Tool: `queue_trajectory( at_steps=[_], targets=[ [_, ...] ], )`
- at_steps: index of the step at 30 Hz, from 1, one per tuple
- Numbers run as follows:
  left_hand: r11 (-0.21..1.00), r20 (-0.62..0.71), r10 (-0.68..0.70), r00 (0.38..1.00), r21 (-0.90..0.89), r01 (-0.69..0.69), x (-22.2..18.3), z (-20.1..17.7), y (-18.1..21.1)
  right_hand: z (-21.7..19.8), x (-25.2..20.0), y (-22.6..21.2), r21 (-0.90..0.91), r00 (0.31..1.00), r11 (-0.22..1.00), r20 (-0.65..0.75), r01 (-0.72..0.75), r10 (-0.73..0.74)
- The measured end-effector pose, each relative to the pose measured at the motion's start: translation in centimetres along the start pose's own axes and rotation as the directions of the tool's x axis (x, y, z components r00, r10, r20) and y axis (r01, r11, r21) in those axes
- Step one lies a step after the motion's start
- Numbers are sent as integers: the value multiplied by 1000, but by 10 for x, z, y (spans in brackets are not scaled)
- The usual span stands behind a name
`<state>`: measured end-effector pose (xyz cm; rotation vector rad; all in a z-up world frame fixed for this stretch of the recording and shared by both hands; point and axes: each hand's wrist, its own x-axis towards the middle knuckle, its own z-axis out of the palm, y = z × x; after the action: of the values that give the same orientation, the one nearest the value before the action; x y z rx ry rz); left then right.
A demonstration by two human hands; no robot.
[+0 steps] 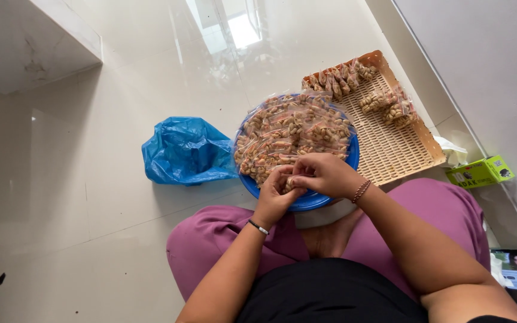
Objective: A person sitting on the floor picks up small wrapped food items from a blue bowl and places them into a rectangular wicker basket.
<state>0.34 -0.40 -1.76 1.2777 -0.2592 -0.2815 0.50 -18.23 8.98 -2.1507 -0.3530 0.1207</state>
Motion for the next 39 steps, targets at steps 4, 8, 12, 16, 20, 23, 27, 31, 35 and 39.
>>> queue_trajectory(
  at_steps=[4,8,12,16,20,23,27,31,35,39],
  targets=[
    [994,7,-44,999,-103,44,6,-9,-6,-2,4,28,52,1000,999,1,-5,5],
    [989,24,-36,999,-143,39,8,-14,-7,-15,6,30,239,997,970,45,48,-60],
    [963,83,-90,992,-246,109,8,-11,-7,-27,1,19,144,952,956,134,255,-274],
    [960,120,-113,986,-243,139,8,-10,-6,-24,4,21,130,928,931,106,342,-356],
    [990,101,-56,993,-120,68,5,-5,7,-23,6,20,42,945,945,35,325,-326],
    [996,66,-69,995,-50,72,6,0,8,-19,4,19,-23,961,961,18,276,-276],
    [999,101,-38,994,-12,40,10,-20,-29,-20,4,7,-82,975,974,82,213,-206],
    [990,112,-55,992,-125,69,3,-2,4,-18,5,20,-56,981,982,83,182,-177],
    [988,107,-48,993,-139,62,3,-2,-1,-21,5,19,71,996,994,30,81,-83],
    [999,61,-8,998,-44,11,6,-1,-6,-27,9,27,126,977,987,-204,97,-70]
  ],
)
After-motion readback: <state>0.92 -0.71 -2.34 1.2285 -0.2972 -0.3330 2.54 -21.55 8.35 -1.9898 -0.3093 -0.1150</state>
